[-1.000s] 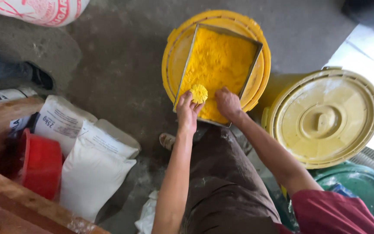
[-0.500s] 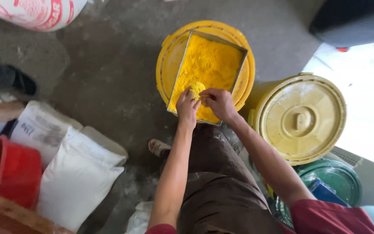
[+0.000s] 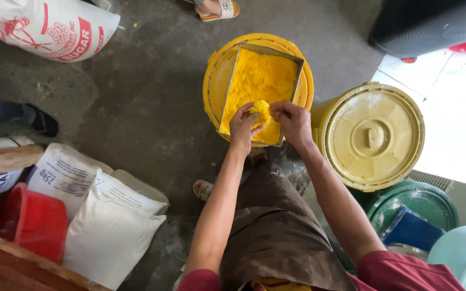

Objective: Shaping yellow dough balls into flat patties and scoring them with a small blade before placing them on a tray.

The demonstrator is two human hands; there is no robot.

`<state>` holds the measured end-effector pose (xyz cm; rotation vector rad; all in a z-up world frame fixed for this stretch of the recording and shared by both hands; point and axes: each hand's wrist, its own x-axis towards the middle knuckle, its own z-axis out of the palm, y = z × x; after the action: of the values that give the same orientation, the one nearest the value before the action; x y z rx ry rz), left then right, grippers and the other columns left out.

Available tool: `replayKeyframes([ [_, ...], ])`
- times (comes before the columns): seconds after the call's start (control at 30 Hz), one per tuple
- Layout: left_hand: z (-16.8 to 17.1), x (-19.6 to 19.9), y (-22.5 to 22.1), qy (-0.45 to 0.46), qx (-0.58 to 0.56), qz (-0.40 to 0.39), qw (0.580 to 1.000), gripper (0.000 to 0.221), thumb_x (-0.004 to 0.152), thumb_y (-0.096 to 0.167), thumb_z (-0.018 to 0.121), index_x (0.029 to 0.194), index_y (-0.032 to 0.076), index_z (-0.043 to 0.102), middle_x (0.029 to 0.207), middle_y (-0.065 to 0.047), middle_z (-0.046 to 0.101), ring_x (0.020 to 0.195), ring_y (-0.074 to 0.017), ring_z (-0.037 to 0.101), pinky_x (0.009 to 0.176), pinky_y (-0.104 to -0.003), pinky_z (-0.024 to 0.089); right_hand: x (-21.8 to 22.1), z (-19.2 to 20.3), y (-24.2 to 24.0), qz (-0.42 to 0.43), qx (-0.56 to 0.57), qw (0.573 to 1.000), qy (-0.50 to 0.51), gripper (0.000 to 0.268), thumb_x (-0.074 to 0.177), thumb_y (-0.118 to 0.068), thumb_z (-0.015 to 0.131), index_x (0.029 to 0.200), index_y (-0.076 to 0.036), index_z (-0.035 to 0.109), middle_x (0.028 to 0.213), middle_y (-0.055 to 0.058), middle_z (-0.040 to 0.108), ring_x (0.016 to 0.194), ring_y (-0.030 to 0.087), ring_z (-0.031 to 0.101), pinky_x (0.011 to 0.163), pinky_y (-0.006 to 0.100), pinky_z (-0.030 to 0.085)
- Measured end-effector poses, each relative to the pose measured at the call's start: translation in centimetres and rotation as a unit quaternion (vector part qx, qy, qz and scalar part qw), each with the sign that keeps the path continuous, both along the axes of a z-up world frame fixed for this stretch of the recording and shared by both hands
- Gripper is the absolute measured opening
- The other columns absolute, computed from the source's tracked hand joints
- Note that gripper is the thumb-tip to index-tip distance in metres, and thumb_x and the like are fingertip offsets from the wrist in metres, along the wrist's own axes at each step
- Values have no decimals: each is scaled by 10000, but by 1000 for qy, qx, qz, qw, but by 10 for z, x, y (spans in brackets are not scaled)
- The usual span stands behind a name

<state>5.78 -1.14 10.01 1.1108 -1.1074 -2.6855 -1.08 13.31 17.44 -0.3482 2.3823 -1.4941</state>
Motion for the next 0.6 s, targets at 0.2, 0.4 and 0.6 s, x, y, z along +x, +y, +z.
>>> replayKeyframes([
  [0.2, -7, -6, 3, -40, -70, 22, 996, 503, 885, -11, 667, 1372, 59, 559, 1150, -66, 636, 986, -160, 650, 770, -322, 589, -13, -33, 18, -28, 9, 996, -88, 269, 931, -101, 651, 1175, -38, 744, 981, 101, 775, 894, 167, 747, 808, 308, 600],
  [0.4, 15, -23, -2, 8, -244, -3, 970, 633, 821, -105, 665, 1423, 21, 517, 1176, -100, 642, 1058, -185, 638, 894, -297, 541, -24, -65, 7, 44, 15, 999, -4, 421, 934, -210, 730, 1299, -4, 683, 1162, 170, 735, 1025, 296, 726, 885, 374, 555],
  [0.6, 29, -33, 12, 28, -254, -23, 967, 625, 858, -97, 690, 1439, 35, 498, 1233, -89, 608, 1102, -171, 609, 931, -297, 528, -42, -54, -3, 63, -51, 994, -67, 470, 916, -233, 748, 1312, -3, 640, 1163, 166, 730, 1012, 249, 730, 882, 334, 572],
])
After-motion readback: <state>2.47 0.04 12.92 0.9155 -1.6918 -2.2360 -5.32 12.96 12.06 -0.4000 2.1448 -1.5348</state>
